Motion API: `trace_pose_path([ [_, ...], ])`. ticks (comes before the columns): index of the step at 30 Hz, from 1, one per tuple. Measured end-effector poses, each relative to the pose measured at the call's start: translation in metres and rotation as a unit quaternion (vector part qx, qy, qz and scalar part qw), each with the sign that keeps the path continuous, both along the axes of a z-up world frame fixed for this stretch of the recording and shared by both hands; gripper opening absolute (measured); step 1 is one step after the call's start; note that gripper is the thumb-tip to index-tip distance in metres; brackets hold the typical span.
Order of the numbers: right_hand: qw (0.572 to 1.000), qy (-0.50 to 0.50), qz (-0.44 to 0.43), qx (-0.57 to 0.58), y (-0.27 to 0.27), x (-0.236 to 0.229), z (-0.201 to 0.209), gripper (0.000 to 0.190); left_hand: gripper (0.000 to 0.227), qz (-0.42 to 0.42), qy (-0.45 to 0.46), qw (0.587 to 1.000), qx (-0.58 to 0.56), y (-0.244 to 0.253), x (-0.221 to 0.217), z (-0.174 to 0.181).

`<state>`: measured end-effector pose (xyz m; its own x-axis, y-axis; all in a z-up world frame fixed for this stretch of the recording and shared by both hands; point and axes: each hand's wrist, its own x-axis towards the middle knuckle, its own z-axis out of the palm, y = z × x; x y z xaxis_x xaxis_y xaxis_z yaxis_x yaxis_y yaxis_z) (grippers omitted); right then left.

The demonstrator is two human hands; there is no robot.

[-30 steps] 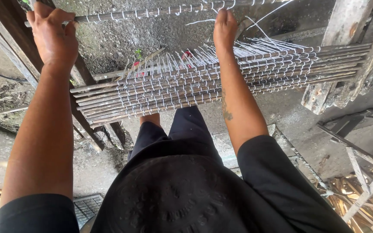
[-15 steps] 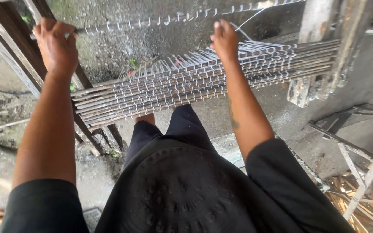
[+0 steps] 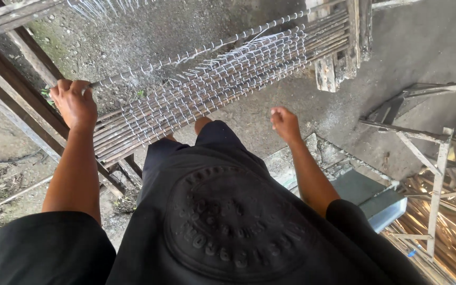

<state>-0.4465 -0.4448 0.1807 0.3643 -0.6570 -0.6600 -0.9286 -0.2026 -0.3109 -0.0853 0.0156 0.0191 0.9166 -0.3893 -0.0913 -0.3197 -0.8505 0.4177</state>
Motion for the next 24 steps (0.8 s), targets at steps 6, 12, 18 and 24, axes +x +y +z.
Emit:
trace_pose_path([
  [6,0.996,0.016,0.067,0.055,0.007,-0.029,-0.008,0.04,0.019,0.023,0.051,0.998,0.022,-0.007,-0.023,0.004],
  [12,0.984,0.009,0.161,0.082,-0.005,0.037,0.004,0.036,0.037,0.04,-0.027,0.999,0.019,-0.003,-0.053,0.031],
  [18,0.952,-0.102,0.29,0.002,-0.032,0.128,-0.028,0.04,0.049,0.072,0.056,0.993,0.071,-0.021,-0.066,0.06],
  [24,0.954,0.01,0.292,-0.06,-0.048,0.18,-0.074,0.06,0.063,0.106,0.271,0.946,0.14,-0.047,-0.058,0.108],
])
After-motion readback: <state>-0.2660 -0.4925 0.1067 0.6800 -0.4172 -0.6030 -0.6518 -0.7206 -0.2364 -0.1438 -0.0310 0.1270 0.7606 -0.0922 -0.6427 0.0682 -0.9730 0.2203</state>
